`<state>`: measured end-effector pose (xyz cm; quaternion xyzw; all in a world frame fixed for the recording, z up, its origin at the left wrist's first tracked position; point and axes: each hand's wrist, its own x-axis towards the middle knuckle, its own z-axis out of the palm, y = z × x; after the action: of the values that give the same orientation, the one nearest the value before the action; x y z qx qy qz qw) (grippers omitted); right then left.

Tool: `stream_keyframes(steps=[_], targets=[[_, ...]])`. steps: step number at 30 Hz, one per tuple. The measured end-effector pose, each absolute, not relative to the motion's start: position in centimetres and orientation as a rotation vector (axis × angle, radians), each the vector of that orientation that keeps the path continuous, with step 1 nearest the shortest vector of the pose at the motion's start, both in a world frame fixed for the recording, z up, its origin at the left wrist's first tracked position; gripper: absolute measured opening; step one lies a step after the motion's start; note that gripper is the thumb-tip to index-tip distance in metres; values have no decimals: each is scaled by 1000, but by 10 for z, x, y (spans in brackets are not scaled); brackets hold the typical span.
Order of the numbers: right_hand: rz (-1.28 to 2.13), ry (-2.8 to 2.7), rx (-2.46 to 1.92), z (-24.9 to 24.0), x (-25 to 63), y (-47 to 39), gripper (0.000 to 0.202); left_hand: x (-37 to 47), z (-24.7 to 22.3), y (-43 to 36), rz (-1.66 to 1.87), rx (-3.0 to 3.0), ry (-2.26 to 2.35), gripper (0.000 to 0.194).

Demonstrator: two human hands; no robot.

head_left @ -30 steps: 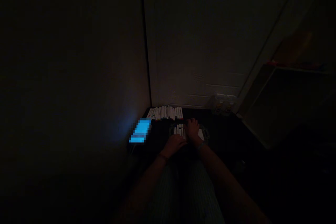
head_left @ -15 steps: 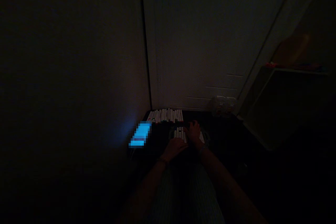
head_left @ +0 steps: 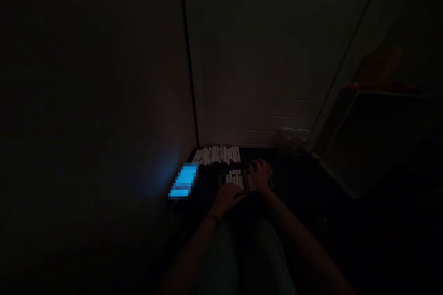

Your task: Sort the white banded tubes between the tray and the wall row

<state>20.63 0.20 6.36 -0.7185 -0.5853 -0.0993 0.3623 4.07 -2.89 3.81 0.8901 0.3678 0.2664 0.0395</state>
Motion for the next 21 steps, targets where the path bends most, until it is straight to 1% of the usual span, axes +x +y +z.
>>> stream_keyframes(steps=[4,8,10,13,14,18,21], targets=[[-323,-1623,-1710,59,241,-29,26,35,41,-28,831,2680,1182,26],[-218,-1665,-1662,41,271,-37,24,25,43,-32,816,2677,1138,25],[-138,-1617,-1612,32,278,-32,25,17,48,-33,813,2654,1138,29],[-63,-1498,-1556,23,280,-25,29,5,64,-24,819,2596,1199,43],[-52,-1473,-1552,22,280,-24,29,1,72,-18,819,2576,1241,45],[-13,-1471,-1557,19,279,-28,30,-15,107,24,927,2427,1521,42],[19,-1476,-1582,19,278,-33,31,-26,124,60,931,2285,1790,44]])
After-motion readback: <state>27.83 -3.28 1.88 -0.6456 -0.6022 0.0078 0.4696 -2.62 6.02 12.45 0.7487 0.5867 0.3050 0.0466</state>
